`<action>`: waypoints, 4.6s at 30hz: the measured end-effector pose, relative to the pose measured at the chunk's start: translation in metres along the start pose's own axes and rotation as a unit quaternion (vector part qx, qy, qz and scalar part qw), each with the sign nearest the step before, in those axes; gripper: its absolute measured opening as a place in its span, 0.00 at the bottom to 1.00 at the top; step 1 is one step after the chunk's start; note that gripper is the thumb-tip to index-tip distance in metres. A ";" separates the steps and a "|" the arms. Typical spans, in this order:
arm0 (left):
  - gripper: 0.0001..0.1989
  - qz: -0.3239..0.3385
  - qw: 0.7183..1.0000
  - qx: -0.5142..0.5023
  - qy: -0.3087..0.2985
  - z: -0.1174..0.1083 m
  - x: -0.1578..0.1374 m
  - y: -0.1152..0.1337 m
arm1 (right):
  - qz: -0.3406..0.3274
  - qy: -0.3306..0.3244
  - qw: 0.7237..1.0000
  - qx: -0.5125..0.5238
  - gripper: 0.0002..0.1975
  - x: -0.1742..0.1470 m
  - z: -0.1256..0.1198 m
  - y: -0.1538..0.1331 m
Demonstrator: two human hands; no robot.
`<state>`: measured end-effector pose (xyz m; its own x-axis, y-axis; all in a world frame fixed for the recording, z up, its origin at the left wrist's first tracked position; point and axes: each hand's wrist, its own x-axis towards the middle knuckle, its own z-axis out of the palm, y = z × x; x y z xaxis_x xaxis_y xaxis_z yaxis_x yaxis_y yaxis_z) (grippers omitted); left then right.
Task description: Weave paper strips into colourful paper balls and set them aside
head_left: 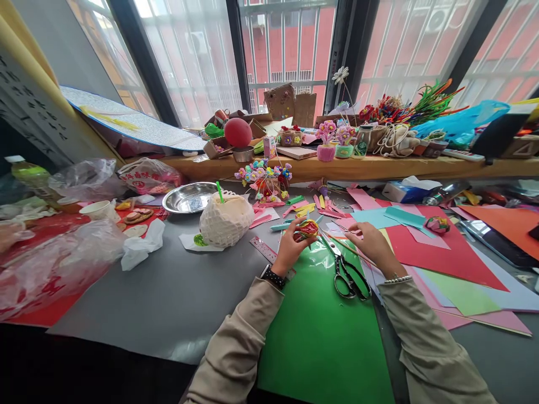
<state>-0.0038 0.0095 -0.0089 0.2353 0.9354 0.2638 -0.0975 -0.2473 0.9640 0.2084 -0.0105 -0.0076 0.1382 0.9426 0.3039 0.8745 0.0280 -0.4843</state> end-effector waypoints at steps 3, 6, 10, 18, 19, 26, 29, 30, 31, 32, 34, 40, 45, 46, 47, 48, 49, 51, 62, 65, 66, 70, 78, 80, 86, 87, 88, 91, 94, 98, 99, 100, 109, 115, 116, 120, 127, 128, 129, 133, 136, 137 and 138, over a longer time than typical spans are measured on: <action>0.26 0.006 1.000 0.008 -0.001 0.001 0.000 -0.001 | 0.016 -0.044 0.999 -0.027 0.10 0.002 0.002 0.017; 0.25 0.010 1.000 0.018 0.012 0.001 -0.001 -0.001 | 0.024 -0.059 0.997 -0.036 0.09 0.002 0.003 0.026; 0.24 0.017 0.999 0.027 0.007 0.002 -0.002 -0.003 | 0.027 -0.065 0.996 -0.052 0.05 0.003 0.003 0.028; 0.21 0.026 0.999 0.017 0.019 0.003 -0.001 -0.006 | 0.035 -0.067 0.996 -0.055 0.07 0.003 0.001 0.023; 0.21 0.025 0.999 0.014 0.020 0.003 -0.001 -0.006 | 0.036 -0.069 0.996 -0.053 0.08 0.003 0.000 0.022; 0.21 0.018 1.000 0.000 0.014 0.003 -0.002 -0.002 | 0.007 -0.082 0.996 -0.029 0.13 0.002 -0.004 0.012; 0.21 0.021 0.999 0.012 0.020 0.003 -0.001 -0.002 | 0.000 -0.103 0.994 -0.041 0.12 0.003 -0.002 0.007; 0.21 0.016 0.999 0.017 0.022 0.003 -0.001 -0.002 | 0.001 -0.116 0.992 -0.047 0.10 0.003 -0.001 0.006; 0.21 0.010 1.000 0.021 0.021 0.003 -0.001 -0.002 | 0.003 -0.128 0.990 -0.053 0.09 0.003 0.000 0.005; 0.22 0.003 1.000 0.025 0.017 0.003 -0.001 -0.002 | 0.005 -0.137 0.989 -0.058 0.07 0.003 0.002 0.004; 0.23 -0.006 1.000 0.027 0.006 0.003 -0.001 -0.002 | 0.010 -0.145 0.987 -0.064 0.05 0.003 0.003 0.003; 0.25 -0.007 1.000 -0.014 -0.018 0.002 -0.001 -0.001 | 0.029 -0.152 0.985 -0.082 0.05 0.005 0.003 0.000; 0.20 0.002 0.999 -0.038 0.003 0.004 -0.003 0.000 | 0.040 -0.148 0.985 -0.082 0.06 0.003 0.002 -0.001; 0.20 0.001 0.999 -0.044 0.007 0.004 -0.003 0.000 | 0.042 -0.145 0.985 -0.082 0.06 0.003 0.002 -0.001; 0.19 -0.002 0.999 -0.052 0.011 0.005 -0.004 0.001 | 0.042 -0.140 0.986 -0.081 0.06 0.002 0.002 -0.001; 0.19 -0.004 0.998 -0.060 0.013 0.005 -0.004 0.001 | 0.042 -0.134 0.987 -0.079 0.06 0.002 0.003 0.000; 0.19 -0.006 0.998 -0.065 0.017 0.005 -0.004 0.001 | 0.042 -0.128 0.988 -0.077 0.06 0.002 0.003 0.001; 0.18 -0.007 0.997 -0.072 0.025 0.006 -0.005 0.002 | 0.040 -0.115 0.990 -0.072 0.06 0.002 0.004 0.002; 0.23 0.011 0.999 -0.043 -0.006 0.004 -0.001 -0.003 | 0.004 0.052 0.999 0.012 0.07 0.000 -0.002 -0.009; 0.21 0.012 0.999 -0.052 -0.011 0.005 -0.002 -0.002 | -0.030 0.106 0.989 0.097 0.09 -0.004 -0.005 -0.019; 0.20 0.010 0.999 -0.052 -0.005 0.005 -0.003 -0.002 | -0.041 0.107 0.986 0.123 0.09 -0.005 -0.006 -0.023; 0.19 0.002 0.998 -0.067 0.014 0.006 -0.005 -0.001 | -0.069 0.073 0.976 0.195 0.13 -0.012 -0.004 -0.038; 0.18 0.002 0.996 -0.076 0.038 0.007 -0.006 0.002 | -0.146 0.039 0.974 0.169 0.20 -0.019 0.007 -0.051; 0.18 0.005 0.996 -0.077 0.041 0.006 -0.006 0.002 | -0.151 0.043 0.976 0.151 0.21 -0.019 0.008 -0.051; 0.22 -0.001 0.996 -0.088 -0.002 0.007 -0.004 0.001 | -0.129 0.016 0.978 0.161 0.18 -0.021 0.007 -0.053; 0.26 -0.008 0.995 -0.094 -0.017 0.007 -0.004 0.000 | -0.125 0.017 0.978 0.165 0.17 -0.021 0.006 -0.054; 0.30 -0.018 0.994 -0.103 -0.030 0.007 -0.004 0.000 | -0.121 0.018 0.978 0.169 0.17 -0.021 0.006 -0.054; 0.44 -0.059 0.986 -0.153 -0.038 0.006 -0.004 0.002 | -0.106 0.018 0.977 0.184 0.15 -0.020 0.005 -0.052; 0.46 -0.095 0.974 -0.205 -0.012 0.004 -0.003 0.007 | -0.089 0.017 0.971 0.221 0.15 -0.018 0.003 -0.049; 0.32 -0.147 0.960 -0.238 -0.027 -0.001 -0.001 0.013 | -0.076 -0.015 0.953 0.293 0.15 -0.016 0.000 -0.047; 0.31 -0.155 0.956 -0.244 -0.044 -0.002 -0.001 0.013 | -0.073 -0.027 0.948 0.309 0.15 -0.015 0.000 -0.047; 0.33 -0.159 0.954 -0.247 -0.062 -0.002 -0.001 0.014 | -0.072 -0.039 0.943 0.322 0.15 -0.015 -0.001 -0.047; 0.32 -0.131 0.958 -0.220 -0.129 0.001 -0.003 0.008 | -0.091 -0.079 0.943 0.309 0.17 -0.013 0.003 -0.044; 0.24 -0.166 0.958 -0.221 -0.071 0.001 -0.001 0.003 | -0.076 0.017 0.954 0.289 0.19 -0.012 -0.001 -0.039; 0.24 -0.171 0.957 -0.221 -0.075 0.001 -0.001 0.003 | -0.089 0.025 0.954 0.284 0.18 -0.012 -0.002 -0.039; 0.25 -0.183 0.954 -0.218 -0.098 0.002 -0.002 0.003 | -0.146 0.016 0.949 0.277 0.12 -0.014 -0.003 -0.043; 0.32 -0.189 0.953 -0.213 -0.108 0.003 -0.002 0.000 | -0.189 -0.028 0.955 0.226 0.09 -0.016 0.001 -0.048; 0.32 -0.187 0.953 -0.211 -0.109 0.003 -0.002 -0.001 | -0.193 -0.025 0.957 0.215 0.09 -0.015 0.002 -0.048; 0.33 -0.184 0.954 -0.208 -0.111 0.003 -0.002 -0.002 | -0.193 -0.024 0.959 0.207 0.09 -0.015 0.003 -0.048; 0.30 -0.157 0.966 -0.163 -0.126 0.001 -0.002 -0.008 | -0.170 -0.056 0.961 0.212 0.07 -0.014 0.004 -0.048; 0.29 -0.133 0.974 -0.123 -0.138 0.000 -0.002 -0.012 | -0.151 -0.084 0.958 0.228 0.08 -0.015 0.005 -0.048; 0.29 -0.128 0.975 -0.114 -0.140 0.000 -0.003 -0.012 | -0.152 -0.088 0.958 0.226 0.08 -0.015 0.005 -0.049; 0.30 -0.127 0.976 -0.107 -0.141 0.000 -0.003 -0.013 | -0.156 -0.091 0.958 0.222 0.07 -0.015 0.005 -0.049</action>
<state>-0.0033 0.0098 -0.0219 0.5320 0.8456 0.0444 -0.1935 0.0704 0.9786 0.1606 -0.0244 0.0074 -0.2164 0.9068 0.3617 0.5713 0.4180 -0.7063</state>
